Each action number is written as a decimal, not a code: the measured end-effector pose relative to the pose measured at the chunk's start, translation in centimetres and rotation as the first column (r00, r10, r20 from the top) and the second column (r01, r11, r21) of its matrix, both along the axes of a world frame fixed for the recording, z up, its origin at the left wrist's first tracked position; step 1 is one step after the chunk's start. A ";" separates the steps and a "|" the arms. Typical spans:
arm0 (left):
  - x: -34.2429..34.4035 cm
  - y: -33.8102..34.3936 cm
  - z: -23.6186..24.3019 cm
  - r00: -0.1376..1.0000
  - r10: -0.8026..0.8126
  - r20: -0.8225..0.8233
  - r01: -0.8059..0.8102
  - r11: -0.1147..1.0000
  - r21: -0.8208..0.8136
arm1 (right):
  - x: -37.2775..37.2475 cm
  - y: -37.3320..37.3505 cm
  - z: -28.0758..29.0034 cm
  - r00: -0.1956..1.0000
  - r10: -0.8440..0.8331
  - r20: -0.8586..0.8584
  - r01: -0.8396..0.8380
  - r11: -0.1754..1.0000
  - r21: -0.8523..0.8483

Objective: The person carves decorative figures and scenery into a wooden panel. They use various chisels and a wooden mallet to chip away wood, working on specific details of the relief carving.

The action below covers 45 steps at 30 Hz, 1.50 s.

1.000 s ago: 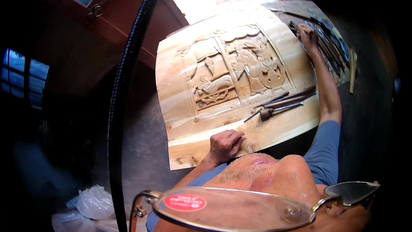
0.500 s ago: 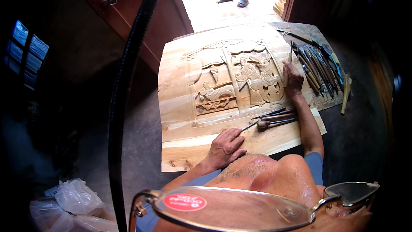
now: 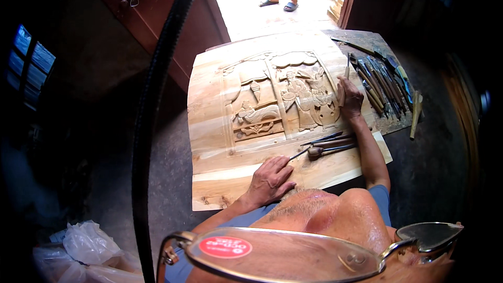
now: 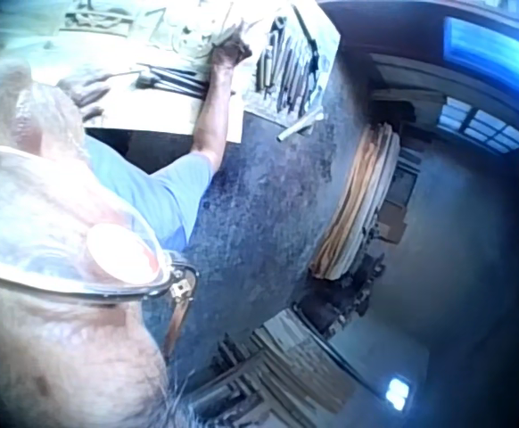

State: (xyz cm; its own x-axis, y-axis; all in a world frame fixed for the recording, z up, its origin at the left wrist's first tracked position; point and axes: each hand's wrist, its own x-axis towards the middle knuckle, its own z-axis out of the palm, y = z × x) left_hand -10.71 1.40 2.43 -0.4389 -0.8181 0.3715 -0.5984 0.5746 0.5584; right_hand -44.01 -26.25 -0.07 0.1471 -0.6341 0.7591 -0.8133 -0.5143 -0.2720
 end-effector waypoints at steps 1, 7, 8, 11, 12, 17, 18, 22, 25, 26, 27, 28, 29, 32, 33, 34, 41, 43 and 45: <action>0.0 0.0 -0.1 1.000 0.002 0.004 -0.002 1.000 -0.004 | 0.0 0.0 0.1 1.000 -0.013 0.001 0.013 1.000 0.023; 0.1 0.3 0.0 1.000 0.010 0.010 -0.009 1.000 -0.014 | 0.9 0.5 1.2 0.999 -0.025 -0.019 0.028 0.992 0.122; 0.1 0.3 -0.3 1.000 0.008 0.010 -0.007 1.000 -0.019 | 1.1 0.6 1.6 0.999 -0.024 -0.039 0.027 0.996 0.083; 0.0 0.0 -0.5 1.000 -0.006 -0.007 0.006 1.000 -0.003 | 2.1 1.7 4.0 0.995 0.011 -0.100 -0.017 0.999 -0.052; -0.1 -0.1 -0.3 1.000 -0.012 -0.015 0.013 1.000 0.011 | 2.9 2.5 5.9 0.992 0.027 -0.122 -0.039 0.995 -0.094; 0.2 -0.3 0.4 0.999 0.011 0.030 -0.011 1.000 0.024 | 9.3 10.3 13.5 0.923 0.364 -0.126 -0.385 0.862 -0.329; 0.2 -0.3 0.6 0.999 0.014 0.041 -0.015 1.000 0.024 | 10.9 12.4 13.9 0.866 0.479 -0.140 -0.498 0.812 -0.304; 0.3 0.3 -1.4 0.996 -0.009 -0.085 0.019 0.993 0.113 | 15.3 17.5 9.5 0.641 0.598 -0.481 -0.742 0.644 -0.188; -1.5 -0.9 -0.4 0.995 0.050 -0.084 -0.053 0.998 -0.028 | 15.4 17.0 5.3 0.700 0.667 -0.255 -0.696 0.717 -0.039; -1.7 -0.7 -0.1 0.989 0.091 -0.115 -0.097 0.994 -0.047 | 15.8 17.1 5.4 0.696 0.671 -0.256 -0.701 0.713 -0.035; -1.5 -0.6 -0.1 0.990 0.094 -0.109 -0.100 0.994 -0.050 | 16.2 17.1 5.6 0.691 0.675 -0.257 -0.704 0.710 -0.030; -1.3 -0.6 -0.2 0.990 0.097 -0.103 -0.102 0.993 -0.051 | 16.4 17.1 5.7 0.687 0.679 -0.258 -0.707 0.707 -0.023; -0.9 -0.5 0.0 0.991 0.096 -0.093 -0.101 0.994 -0.046 | 16.6 17.1 5.4 0.672 0.695 -0.255 -0.726 0.687 -0.039; -0.4 0.0 1.0 0.965 0.071 -0.252 -0.092 0.993 -0.072 | 16.3 17.3 5.3 0.626 0.724 -0.290 -0.749 0.661 0.035; -0.5 0.0 0.5 0.969 0.068 -0.238 -0.084 0.995 -0.057 | 16.2 17.1 5.4 0.622 0.724 -0.299 -0.753 0.658 0.027; -0.7 -0.2 -0.5 0.972 0.064 -0.224 -0.075 0.996 -0.041 | 16.1 17.1 5.6 0.637 0.713 -0.294 -0.740 0.672 0.029; 0.2 -0.2 -2.1 0.990 -0.023 -0.140 0.012 0.997 -0.077 | 15.8 16.5 6.5 0.696 0.673 -0.250 -0.695 0.719 0.000; 0.5 0.0 -2.0 0.990 -0.027 -0.138 0.020 0.998 -0.055 | 16.0 16.4 6.6 0.697 0.667 -0.262 -0.691 0.723 0.000; 0.4 0.0 -1.7 0.993 -0.017 -0.119 0.014 1.000 -0.024 | 16.0 16.4 6.8 0.714 0.646 -0.271 -0.674 0.738 -0.017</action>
